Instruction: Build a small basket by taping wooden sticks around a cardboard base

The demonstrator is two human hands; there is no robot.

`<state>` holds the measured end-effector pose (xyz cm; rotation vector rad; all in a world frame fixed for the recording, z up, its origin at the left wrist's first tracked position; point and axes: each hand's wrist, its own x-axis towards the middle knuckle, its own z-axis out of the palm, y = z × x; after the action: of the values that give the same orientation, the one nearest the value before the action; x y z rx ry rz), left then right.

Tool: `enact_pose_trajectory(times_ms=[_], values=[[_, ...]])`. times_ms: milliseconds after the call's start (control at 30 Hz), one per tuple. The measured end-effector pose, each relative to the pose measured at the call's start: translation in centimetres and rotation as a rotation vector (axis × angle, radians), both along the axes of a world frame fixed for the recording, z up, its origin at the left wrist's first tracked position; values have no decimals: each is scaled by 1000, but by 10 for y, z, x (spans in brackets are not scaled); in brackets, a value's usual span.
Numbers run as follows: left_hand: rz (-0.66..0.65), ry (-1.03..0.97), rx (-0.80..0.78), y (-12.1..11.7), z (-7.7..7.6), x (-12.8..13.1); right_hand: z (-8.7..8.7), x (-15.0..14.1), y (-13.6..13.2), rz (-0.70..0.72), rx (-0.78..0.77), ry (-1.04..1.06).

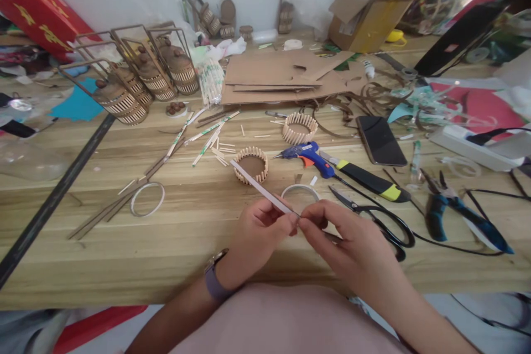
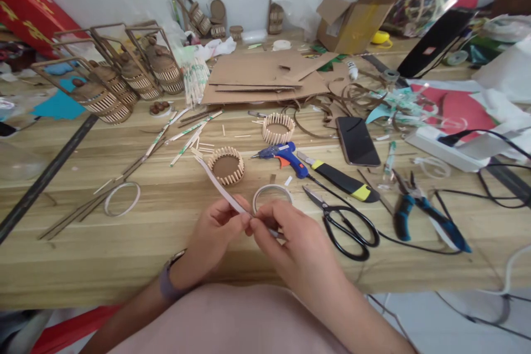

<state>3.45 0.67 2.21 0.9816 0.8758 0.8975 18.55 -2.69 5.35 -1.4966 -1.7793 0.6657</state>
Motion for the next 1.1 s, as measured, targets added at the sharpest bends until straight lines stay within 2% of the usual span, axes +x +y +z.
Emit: enact_pose_trajectory(times_ms=[100, 233, 533, 600, 700, 767, 900, 1100], values=[[31, -14, 16, 0, -2, 1, -1, -1, 2, 36, -71, 0], [9, -60, 28, 0, -5, 0, 0, 0, 6, 90, -141, 44], [28, -110, -122, 1, -11, 0, 2, 5, 11, 120, -120, -31], [81, -90, -122, 1, -12, 0, -1, 5, 10, 78, -32, -89], [209, -50, -93, 2, -15, 0, -2, 0, 7, -68, 259, -217], [262, -49, -63, 1, -17, 0, -2, -5, 5, -112, 395, -288], [274, -71, 11, -1, -20, -1, -3, -16, 6, -94, 401, -359], [242, -84, 64, -5, -18, -3, -7, -19, 6, -119, 375, -349]])
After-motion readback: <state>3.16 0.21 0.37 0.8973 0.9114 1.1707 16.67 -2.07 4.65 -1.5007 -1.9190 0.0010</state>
